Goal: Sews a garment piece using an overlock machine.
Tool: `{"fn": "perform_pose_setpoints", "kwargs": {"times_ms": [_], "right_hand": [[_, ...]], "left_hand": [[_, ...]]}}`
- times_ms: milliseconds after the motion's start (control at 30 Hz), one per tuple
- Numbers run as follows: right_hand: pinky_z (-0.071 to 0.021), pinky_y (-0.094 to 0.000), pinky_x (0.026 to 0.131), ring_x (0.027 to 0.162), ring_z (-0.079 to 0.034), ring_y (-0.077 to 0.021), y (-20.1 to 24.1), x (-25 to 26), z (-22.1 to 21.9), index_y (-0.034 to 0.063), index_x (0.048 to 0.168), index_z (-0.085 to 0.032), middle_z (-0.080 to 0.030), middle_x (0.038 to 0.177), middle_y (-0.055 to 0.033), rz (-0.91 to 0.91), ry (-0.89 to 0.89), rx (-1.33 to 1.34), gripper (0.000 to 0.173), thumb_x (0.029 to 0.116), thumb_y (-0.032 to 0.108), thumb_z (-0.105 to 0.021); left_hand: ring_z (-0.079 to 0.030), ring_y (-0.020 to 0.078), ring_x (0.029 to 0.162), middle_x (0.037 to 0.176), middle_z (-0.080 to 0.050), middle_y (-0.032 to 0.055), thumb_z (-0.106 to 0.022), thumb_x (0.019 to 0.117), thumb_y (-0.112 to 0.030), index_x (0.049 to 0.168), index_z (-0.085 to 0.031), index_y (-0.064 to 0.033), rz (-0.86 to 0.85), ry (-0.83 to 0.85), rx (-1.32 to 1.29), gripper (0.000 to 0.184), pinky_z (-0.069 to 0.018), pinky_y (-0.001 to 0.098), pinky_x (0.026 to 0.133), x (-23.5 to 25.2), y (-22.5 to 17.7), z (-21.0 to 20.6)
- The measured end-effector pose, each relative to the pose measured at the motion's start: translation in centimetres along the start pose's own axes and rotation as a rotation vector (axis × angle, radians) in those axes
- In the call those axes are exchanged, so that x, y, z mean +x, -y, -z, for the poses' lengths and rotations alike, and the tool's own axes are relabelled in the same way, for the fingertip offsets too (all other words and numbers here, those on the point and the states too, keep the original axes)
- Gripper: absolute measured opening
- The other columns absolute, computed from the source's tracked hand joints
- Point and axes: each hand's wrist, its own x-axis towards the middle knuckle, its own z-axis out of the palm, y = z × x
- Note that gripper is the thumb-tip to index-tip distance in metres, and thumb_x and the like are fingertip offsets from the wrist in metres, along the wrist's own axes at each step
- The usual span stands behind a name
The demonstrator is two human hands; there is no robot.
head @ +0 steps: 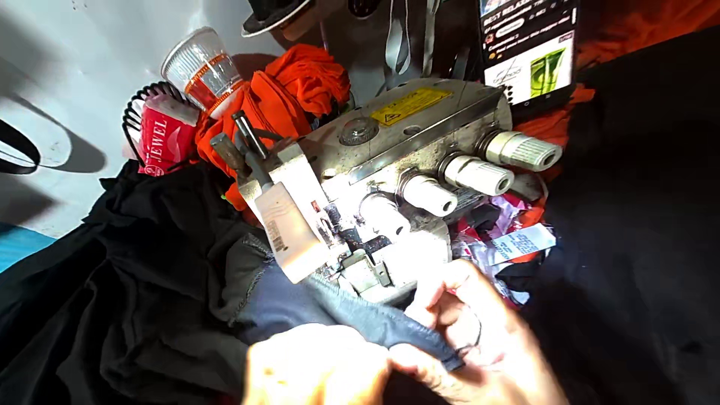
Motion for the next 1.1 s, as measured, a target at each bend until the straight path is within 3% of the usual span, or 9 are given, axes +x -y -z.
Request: {"fn": "perform_pose_setpoints", "kwargs": {"times_ms": [167,267,333,367,433,533,633,833,1100], "right_hand": [[-0.0526,-0.0125,0.062,0.068,-0.061,0.0018,-1.2,1.1,0.8,0.0144,0.093,-0.062,-0.063,0.076,0.0053,-0.092,0.028,0.128,0.026,0.0814,0.022,-0.084],[-0.0556,-0.0149,0.065,0.069,-0.063,0.0,-0.9,1.3,0.6,0.0123,0.094,-0.064,-0.064,0.078,0.003,-0.184,0.055,0.259,0.026,0.0808,0.019,-0.085],[-0.0539,-0.0143,0.064,0.068,-0.061,0.0003,-0.8,1.6,0.3,0.0131,0.094,-0.062,-0.062,0.076,0.004,-0.174,0.071,0.21,0.028,0.0814,0.021,-0.085],[-0.0526,-0.0145,0.061,0.065,-0.06,-0.0007,-0.8,1.7,0.2,0.0132,0.094,-0.063,-0.061,0.074,0.0033,-0.182,0.064,0.177,0.029,0.0796,0.022,-0.086],[-0.0519,-0.0143,0.059,0.063,-0.059,-0.0016,-1.0,2.0,0.5,0.0135,0.097,-0.062,-0.061,0.073,0.0029,-0.183,0.102,0.119,0.032,0.0781,0.019,-0.087],[-0.0562,-0.0176,0.065,0.069,-0.065,-0.0046,-1.1,2.2,1.5,0.0104,0.108,-0.062,-0.069,0.082,-0.0004,-0.192,0.219,0.091,0.036,0.0793,0.004,-0.083],[-0.058,-0.0203,0.068,0.074,-0.069,-0.0078,-0.5,2.5,1.8,0.0094,0.113,-0.067,-0.073,0.087,-0.005,-0.325,0.274,0.112,0.034,0.081,0.001,-0.076],[-0.0584,-0.0208,0.069,0.075,-0.07,-0.008,-0.4,2.8,2.0,0.0118,0.119,-0.061,-0.073,0.089,-0.0053,-0.406,0.31,0.164,0.043,0.0807,-0.003,-0.072],[-0.0575,-0.0191,0.071,0.077,-0.07,-0.0061,-0.7,2.0,1.7,0.0115,0.116,-0.057,-0.072,0.085,-0.0033,-0.343,0.307,0.172,0.041,0.0811,-0.003,-0.072]], "left_hand": [[-0.068,0.0027,0.099,0.096,-0.075,0.0028,-0.066,0.0991,-0.016,0.092,-0.07,-0.0061,0.143,0.045,-0.139,0.013,-0.0539,0.0203,0.089,1.2,0.6,0.8],[-0.068,0.0017,0.1,0.101,-0.072,-0.0008,-0.066,0.0995,-0.035,0.105,-0.059,-0.0099,0.146,0.089,-0.22,0.027,-0.0567,0.02,0.088,1.4,0.5,0.6],[-0.064,0.0122,0.094,0.098,-0.071,0.0104,-0.073,0.0925,-0.044,0.107,-0.066,-0.0012,0.081,0.149,-0.135,0.045,-0.0489,0.0289,0.084,1.0,-0.1,-0.7],[-0.066,0.0138,0.091,0.095,-0.073,0.0113,-0.073,0.0933,-0.038,0.103,-0.07,-0.0009,0.05,0.139,-0.082,0.039,-0.0488,0.0306,0.081,0.7,0.0,-1.3],[-0.067,0.0061,0.092,0.092,-0.074,0.0037,-0.069,0.0968,-0.023,0.095,-0.074,-0.0068,0.062,0.07,-0.093,0.017,-0.0521,0.0237,0.084,0.7,1.0,-1.2],[-0.07,-0.0014,0.092,0.092,-0.075,-0.0079,-0.065,0.0961,-0.015,0.089,-0.074,-0.0133,0.232,0.022,-0.225,0.012,-0.0585,0.0166,0.082,2.0,2.1,0.2],[-0.059,-0.0053,0.064,0.072,-0.062,-0.014,-0.063,0.0931,-0.014,0.083,-0.069,-0.0195,0.373,-0.062,-0.288,0.013,-0.0496,0.0112,0.057,2.6,3.4,-1.4],[-0.058,-0.0035,0.06,0.069,-0.062,-0.0114,-0.061,0.0947,-0.011,0.087,-0.072,-0.0166,0.449,-0.086,-0.38,0.014,-0.0488,0.0118,0.054,3.3,3.5,-1.7],[-0.049,-0.0048,0.052,0.061,-0.053,-0.0124,-0.063,0.094,-0.013,0.076,-0.064,-0.0198,0.462,-0.107,-0.325,0.019,-0.0404,0.0107,0.046,3.3,3.3,-1.7]]}}
